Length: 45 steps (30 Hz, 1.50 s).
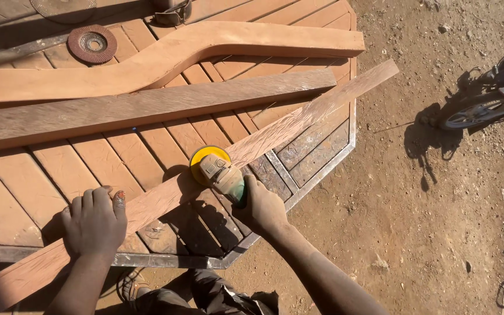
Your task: Sanding a wooden plank using an angle grinder with a sanding disc attachment
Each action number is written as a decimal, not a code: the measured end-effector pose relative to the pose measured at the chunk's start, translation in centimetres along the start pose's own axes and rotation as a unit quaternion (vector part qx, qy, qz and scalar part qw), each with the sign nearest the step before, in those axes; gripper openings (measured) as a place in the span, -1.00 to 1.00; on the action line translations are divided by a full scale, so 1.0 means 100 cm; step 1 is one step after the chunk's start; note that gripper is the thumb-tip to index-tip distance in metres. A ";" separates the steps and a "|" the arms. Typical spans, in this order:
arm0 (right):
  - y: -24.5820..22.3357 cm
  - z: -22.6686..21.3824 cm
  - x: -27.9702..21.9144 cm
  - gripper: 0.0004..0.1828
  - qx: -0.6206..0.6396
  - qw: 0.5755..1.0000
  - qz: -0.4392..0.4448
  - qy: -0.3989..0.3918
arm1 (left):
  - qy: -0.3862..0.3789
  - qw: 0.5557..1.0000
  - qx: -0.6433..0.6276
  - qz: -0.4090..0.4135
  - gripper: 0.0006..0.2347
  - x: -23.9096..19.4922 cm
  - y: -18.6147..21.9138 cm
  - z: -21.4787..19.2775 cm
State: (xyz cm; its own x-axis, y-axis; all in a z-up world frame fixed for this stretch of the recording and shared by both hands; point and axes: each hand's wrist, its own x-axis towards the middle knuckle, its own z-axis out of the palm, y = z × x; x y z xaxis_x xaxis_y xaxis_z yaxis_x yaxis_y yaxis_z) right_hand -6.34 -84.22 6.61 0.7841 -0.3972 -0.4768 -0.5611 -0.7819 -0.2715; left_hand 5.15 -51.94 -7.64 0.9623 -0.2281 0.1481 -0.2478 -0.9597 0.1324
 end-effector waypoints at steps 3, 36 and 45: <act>0.041 -0.008 0.017 -0.48 0.022 0.994 0.096 0.050 | 0.046 0.995 0.091 -0.024 -0.78 -0.048 -0.091 0.013; 0.057 -0.017 0.002 -0.39 0.054 0.972 0.200 0.107 | 0.077 0.984 0.144 -0.067 -0.73 -0.057 -0.105 -0.009; -0.067 0.023 -0.036 -0.52 -0.036 0.999 -0.016 -0.020 | 0.063 0.986 0.134 -0.076 -0.72 -0.059 -0.104 -0.014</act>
State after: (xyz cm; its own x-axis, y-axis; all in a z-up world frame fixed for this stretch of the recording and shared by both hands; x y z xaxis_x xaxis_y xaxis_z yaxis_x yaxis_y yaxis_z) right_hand -5.98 -76.47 8.18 0.7895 -0.3527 -0.5023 -0.5139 -0.8274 -0.2268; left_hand 1.90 -40.35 -8.52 0.9605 -0.0727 0.2686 -0.0476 -0.9940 -0.0989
